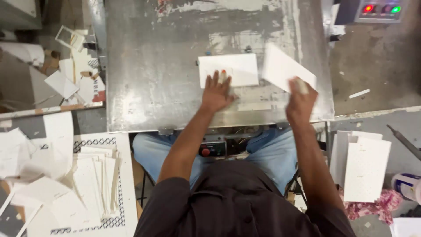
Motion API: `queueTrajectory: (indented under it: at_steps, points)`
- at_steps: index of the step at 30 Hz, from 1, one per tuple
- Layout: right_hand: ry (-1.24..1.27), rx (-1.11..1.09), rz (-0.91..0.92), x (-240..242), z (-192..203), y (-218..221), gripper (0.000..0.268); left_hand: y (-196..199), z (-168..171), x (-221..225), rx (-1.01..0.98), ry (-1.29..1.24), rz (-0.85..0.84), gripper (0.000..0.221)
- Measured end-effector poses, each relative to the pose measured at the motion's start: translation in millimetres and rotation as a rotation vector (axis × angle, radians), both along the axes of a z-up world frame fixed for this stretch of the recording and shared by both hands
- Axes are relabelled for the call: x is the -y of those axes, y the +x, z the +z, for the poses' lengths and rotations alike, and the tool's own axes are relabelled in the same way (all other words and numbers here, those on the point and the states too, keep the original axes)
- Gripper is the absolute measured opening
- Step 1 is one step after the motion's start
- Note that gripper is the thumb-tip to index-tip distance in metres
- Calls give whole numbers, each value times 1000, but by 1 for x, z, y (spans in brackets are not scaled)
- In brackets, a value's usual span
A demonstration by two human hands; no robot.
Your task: Operating a mechanical press machine to process paper sheets, including loading, unloading, and sorting the output.
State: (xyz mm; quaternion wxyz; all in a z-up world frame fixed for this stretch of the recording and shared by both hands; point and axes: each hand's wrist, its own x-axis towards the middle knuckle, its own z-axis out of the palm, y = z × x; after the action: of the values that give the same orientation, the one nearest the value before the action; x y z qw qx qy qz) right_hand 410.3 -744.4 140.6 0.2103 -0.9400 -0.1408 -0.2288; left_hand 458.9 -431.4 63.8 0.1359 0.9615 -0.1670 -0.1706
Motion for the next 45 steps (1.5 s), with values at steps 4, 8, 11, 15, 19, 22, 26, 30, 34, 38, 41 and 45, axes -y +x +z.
queueTrajectory:
  at_steps: [4, 8, 11, 15, 19, 22, 26, 30, 34, 38, 41, 45]
  points:
    - [-262, -68, 87, -76, -47, 31, 37, -68, -7, -17, 92, -2, -87, 95]
    - [-375, -149, 256, -119, -78, 42, 50, -134, -2, -46, 136, -73, -107, 82]
    - [-360, -150, 344, -131, -94, 52, 50, -163, -21, -69, 152, -79, -53, 60]
    - [-351, -181, 377, -141, -94, 70, 49, -172, 10, -104, 190, -112, -2, 55]
    - [-360, -228, 372, -142, -100, 80, 49, -186, 29, -146, 348, -146, 42, 57]
    - [-359, -268, 367, -140, -97, 84, 51, -197, 52, -181, 390, -84, 152, 56]
    - [-252, -333, 398, -141, -100, 90, 64, -221, 94, -238, 502, 5, 479, 61]
    - [-266, -348, 377, -147, -104, 95, 68, -273, 81, -316, 57, 63, 1013, 47]
    - [-314, -444, 322, -152, -106, 106, 66, -345, 55, -357, 671, 595, 938, 25]
    - [-320, -522, 291, -155, -97, 137, 70, -425, -22, -391, 279, 507, 1322, 21]
    - [-229, -562, 360, -143, -81, 177, 73, -458, -60, -398, -69, 363, 1290, 57]
    - [-144, -567, 301, -121, -10, 173, 66, -450, -65, -385, 38, 263, 1308, 79]
